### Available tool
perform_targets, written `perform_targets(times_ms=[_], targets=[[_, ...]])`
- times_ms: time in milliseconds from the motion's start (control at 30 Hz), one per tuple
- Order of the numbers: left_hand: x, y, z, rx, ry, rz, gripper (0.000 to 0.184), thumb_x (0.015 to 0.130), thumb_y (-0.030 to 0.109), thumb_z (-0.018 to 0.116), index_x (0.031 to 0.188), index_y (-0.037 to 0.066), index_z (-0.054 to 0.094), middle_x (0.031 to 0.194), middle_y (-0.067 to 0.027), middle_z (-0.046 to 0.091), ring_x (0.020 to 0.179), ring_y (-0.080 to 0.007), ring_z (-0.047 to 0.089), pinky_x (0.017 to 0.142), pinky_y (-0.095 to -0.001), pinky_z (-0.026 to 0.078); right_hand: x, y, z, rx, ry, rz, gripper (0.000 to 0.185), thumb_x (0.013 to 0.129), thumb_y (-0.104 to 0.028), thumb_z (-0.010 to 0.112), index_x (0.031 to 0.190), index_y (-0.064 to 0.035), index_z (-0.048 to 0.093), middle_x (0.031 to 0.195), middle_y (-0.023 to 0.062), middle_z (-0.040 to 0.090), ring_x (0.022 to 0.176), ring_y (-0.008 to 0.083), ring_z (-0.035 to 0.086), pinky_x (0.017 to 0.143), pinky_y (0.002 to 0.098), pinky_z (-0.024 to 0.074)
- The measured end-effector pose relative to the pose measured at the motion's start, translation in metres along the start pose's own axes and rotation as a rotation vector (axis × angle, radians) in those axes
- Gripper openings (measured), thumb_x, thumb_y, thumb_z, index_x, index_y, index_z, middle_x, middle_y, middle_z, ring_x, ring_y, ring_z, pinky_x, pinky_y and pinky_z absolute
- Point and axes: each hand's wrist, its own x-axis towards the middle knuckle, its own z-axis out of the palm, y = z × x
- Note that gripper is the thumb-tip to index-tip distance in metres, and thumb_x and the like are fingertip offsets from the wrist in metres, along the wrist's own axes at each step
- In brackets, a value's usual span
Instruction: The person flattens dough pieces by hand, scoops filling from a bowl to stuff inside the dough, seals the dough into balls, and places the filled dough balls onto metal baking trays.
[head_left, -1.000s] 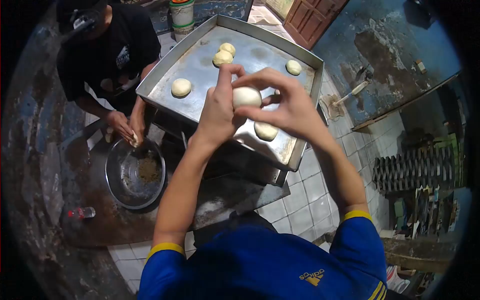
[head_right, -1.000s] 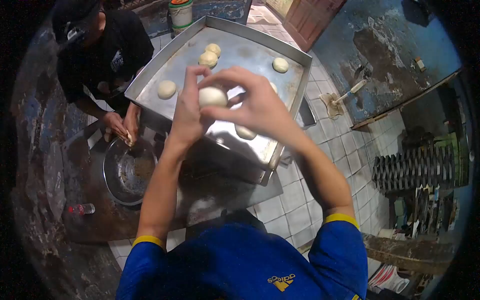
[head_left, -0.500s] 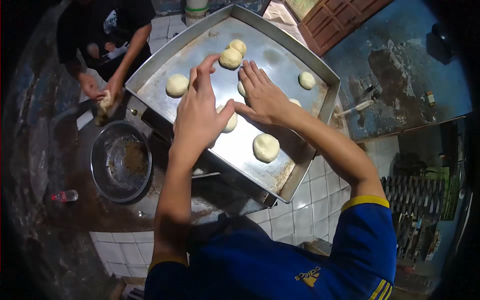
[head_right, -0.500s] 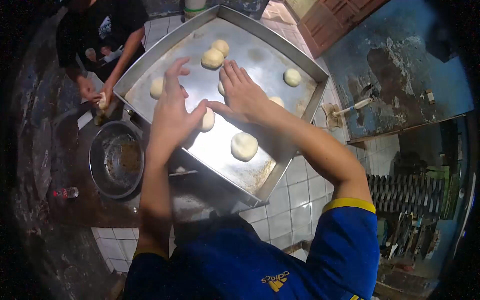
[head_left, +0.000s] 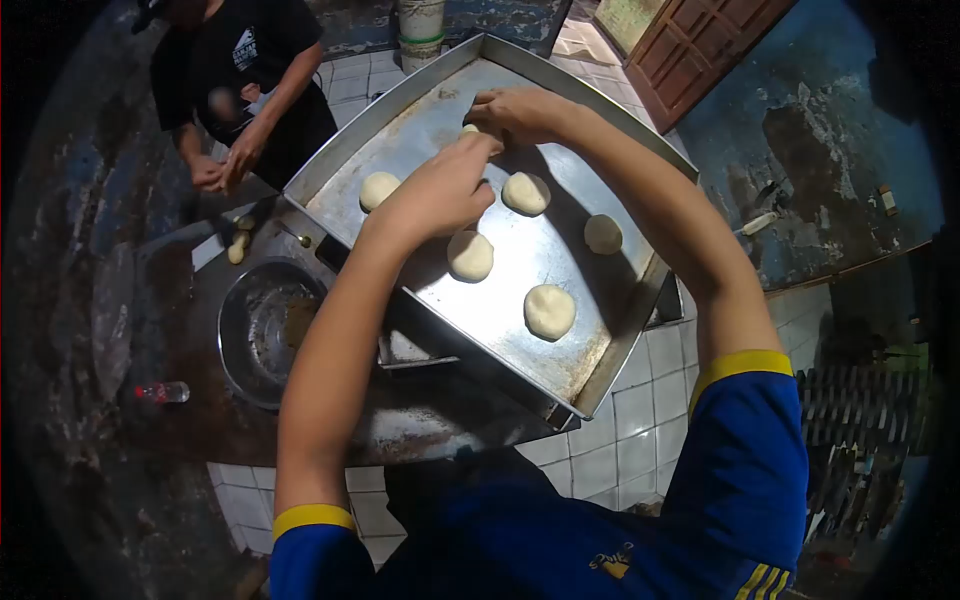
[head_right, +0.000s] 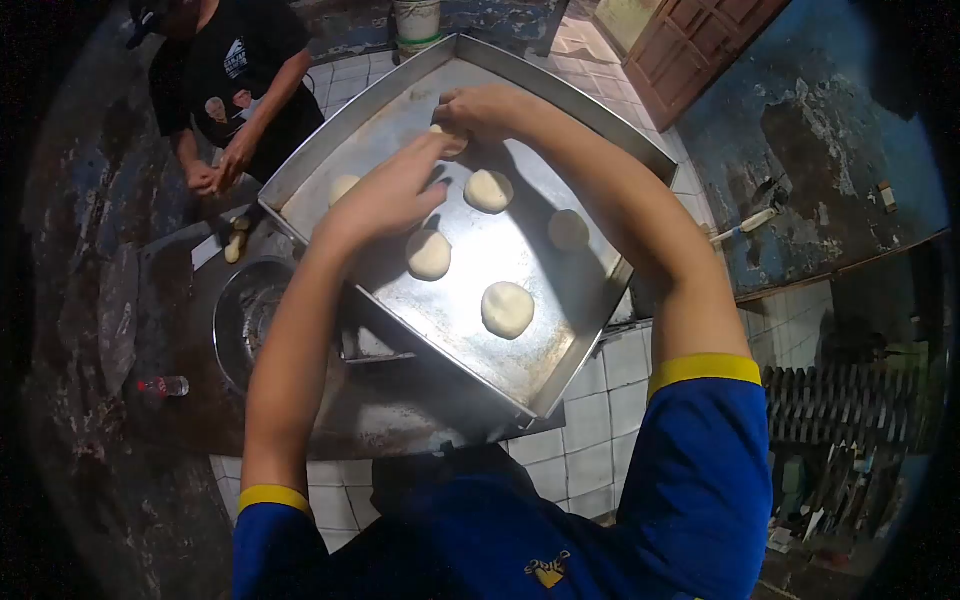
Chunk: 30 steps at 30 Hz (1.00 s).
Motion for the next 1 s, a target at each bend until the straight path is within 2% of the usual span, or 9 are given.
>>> perform_targets(times_ms=[133,233,433,533,633,700,833,933,1000], targets=[[0.034,-0.008,0.008,0.106,-0.225,-0.038,0.052,0.094,0.015,0.061,0.141,-0.002,0.050,0.138,-0.0267,0.058,0.128,-0.0425,0.058,0.110,-0.0476,0.046,-0.005,-0.019,-0.035,-0.111,-0.126,0.006,0.043,0.078,-0.016,0.073,0.120,-0.0051,0.070,0.124,0.0137,0.070,0.122,0.0350,0.063,0.097,0.0464,0.0552],[0.040,-0.001,0.010,0.153,-0.205,-0.120,0.045,0.090,0.011,0.061,0.132,-0.004,0.057,0.141,-0.0248,0.060,0.127,-0.0419,0.061,0.106,-0.0493,0.050,-0.054,-0.037,-0.061,0.027,-0.304,0.407,0.049,0.074,-0.018,0.074,0.121,-0.0025,0.070,0.116,0.0160,0.074,0.110,0.0334,0.070,0.095,0.0429,0.0553],[0.038,-0.001,0.014,0.061,0.046,-0.108,0.036,0.099,0.023,0.058,0.124,-0.002,0.066,0.123,-0.0263,0.070,0.117,-0.0431,0.066,0.098,-0.0471,0.053,-0.174,-0.123,-0.064,1.370,0.253,0.516,0.053,0.091,-0.024,0.081,0.132,0.0054,0.066,0.120,0.0091,0.074,0.111,0.0167,0.069,0.101,0.0313,0.0528],[-0.006,0.080,-0.020,-0.496,0.079,-0.146,0.048,0.109,0.037,0.049,0.124,-0.005,0.068,0.119,-0.0257,0.072,0.116,-0.0383,0.068,0.101,-0.0426,0.050,-0.180,-0.199,-0.076,1.450,0.476,0.656,0.050,0.088,-0.018,0.087,0.129,0.0032,0.067,0.114,0.0074,0.076,0.107,0.0153,0.071,0.098,0.0298,0.0562],[-0.058,0.121,-0.015,-0.840,0.246,-0.116,0.051,0.114,0.043,0.046,0.107,-0.003,0.067,0.079,-0.0142,0.064,0.070,-0.0184,0.061,0.068,-0.0360,0.051,-0.153,-0.268,-0.080,1.257,0.694,0.717,0.039,0.087,-0.009,0.082,0.122,0.0064,0.071,0.111,0.0101,0.077,0.102,0.0157,0.074,0.093,0.0295,0.0573],[-0.081,0.122,-0.012,-0.860,0.514,-0.081,0.047,0.115,0.038,0.047,0.097,-0.002,0.065,0.075,-0.0079,0.062,0.067,-0.0128,0.055,0.061,-0.0325,0.047,-0.126,-0.315,-0.091,1.202,0.761,0.789,0.035,0.088,-0.010,0.080,0.118,0.0053,0.071,0.107,0.0088,0.076,0.100,0.0151,0.073,0.090,0.0303,0.0575],[-0.137,0.095,-0.053,-1.011,0.814,-0.229,0.063,0.114,0.047,0.046,0.080,-0.004,0.057,0.072,-0.0023,0.058,0.070,-0.0086,0.051,0.061,-0.0314,0.044,-0.048,-0.375,-0.079,1.183,1.007,0.449,0.036,0.089,-0.016,0.082,0.116,0.0013,0.065,0.108,0.0092,0.071,0.103,0.0156,0.067,0.092,0.0314,0.0536],[-0.170,0.080,-0.073,-0.972,0.980,-0.299,0.072,0.113,0.057,0.043,0.087,-0.007,0.062,0.080,-0.0056,0.062,0.081,-0.0121,0.057,0.070,-0.0332,0.046,0.033,-0.416,-0.071,1.292,1.241,0.677,0.029,0.090,-0.015,0.085,0.107,0.0018,0.069,0.100,0.0059,0.074,0.093,0.0107,0.067,0.084,0.0286,0.0547],[-0.202,0.042,-0.095,-1.478,0.760,-0.175,0.066,0.112,0.059,0.042,0.089,0.001,0.061,0.090,-0.0029,0.063,0.086,-0.0067,0.054,0.070,-0.0273,0.044,0.075,-0.428,-0.071,1.262,1.354,0.664,0.022,0.092,-0.016,0.084,0.098,0.0017,0.073,0.092,0.0045,0.076,0.082,0.0082,0.067,0.074,0.0247,0.0544]])
